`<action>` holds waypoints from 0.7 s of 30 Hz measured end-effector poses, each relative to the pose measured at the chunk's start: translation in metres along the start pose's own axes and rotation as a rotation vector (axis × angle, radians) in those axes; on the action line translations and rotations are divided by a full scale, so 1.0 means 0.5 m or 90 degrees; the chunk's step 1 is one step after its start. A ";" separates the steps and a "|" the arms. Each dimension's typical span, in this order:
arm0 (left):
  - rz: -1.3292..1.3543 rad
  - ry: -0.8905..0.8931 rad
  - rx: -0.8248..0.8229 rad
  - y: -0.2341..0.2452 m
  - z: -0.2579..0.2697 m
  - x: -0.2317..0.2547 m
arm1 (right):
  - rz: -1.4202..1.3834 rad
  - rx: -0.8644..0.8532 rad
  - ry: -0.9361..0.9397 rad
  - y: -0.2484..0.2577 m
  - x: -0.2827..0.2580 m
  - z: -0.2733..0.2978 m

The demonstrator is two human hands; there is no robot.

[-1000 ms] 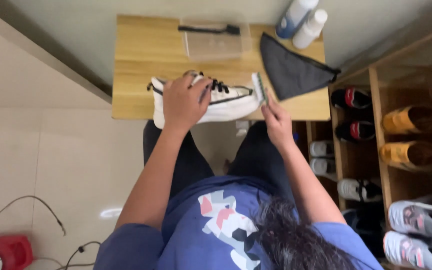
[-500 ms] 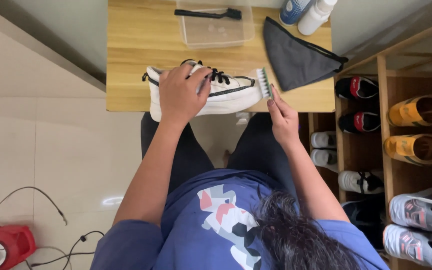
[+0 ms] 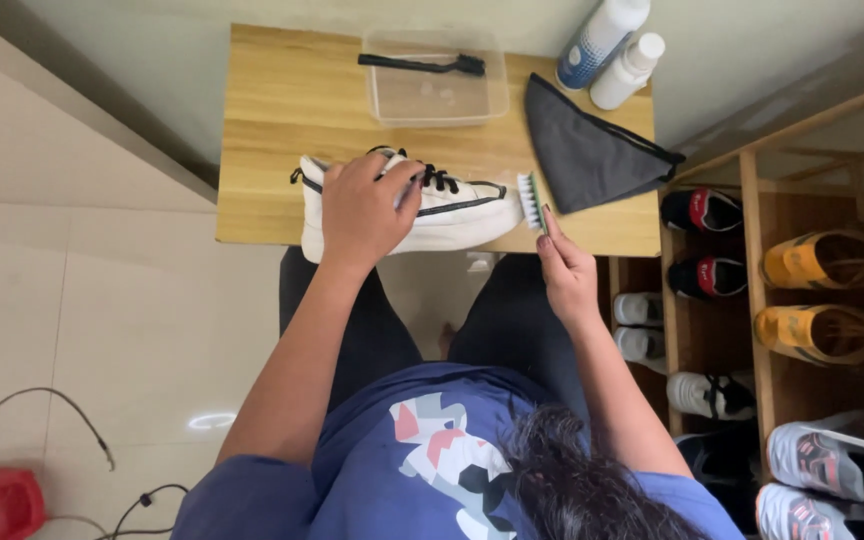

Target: Scrubbing the front and side panels of a white sneaker with a small cleaning brush at a table.

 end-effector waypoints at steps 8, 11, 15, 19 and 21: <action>-0.031 -0.006 0.002 -0.012 0.002 -0.013 | 0.022 -0.023 -0.023 -0.002 -0.010 -0.028; -0.036 0.000 0.001 -0.016 0.007 -0.007 | 0.041 -0.020 -0.033 0.000 0.011 -0.022; -0.045 0.004 0.000 -0.015 0.008 -0.007 | 0.022 -0.058 -0.021 -0.026 -0.043 -0.004; -0.046 0.018 -0.017 -0.009 0.001 -0.004 | 0.007 0.007 -0.030 -0.011 -0.039 -0.032; -0.020 0.023 -0.023 -0.004 -0.001 -0.003 | 0.027 -0.002 -0.049 -0.001 -0.078 -0.023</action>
Point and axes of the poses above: each hand's wrist, its own z-axis away from the middle knuckle, its own y-axis out of the back of the hand, x = y × z, the point moved 2 cm from there along -z, towards the middle knuckle, and after that the axes turned 9 degrees about z, right-handed, at the moved point
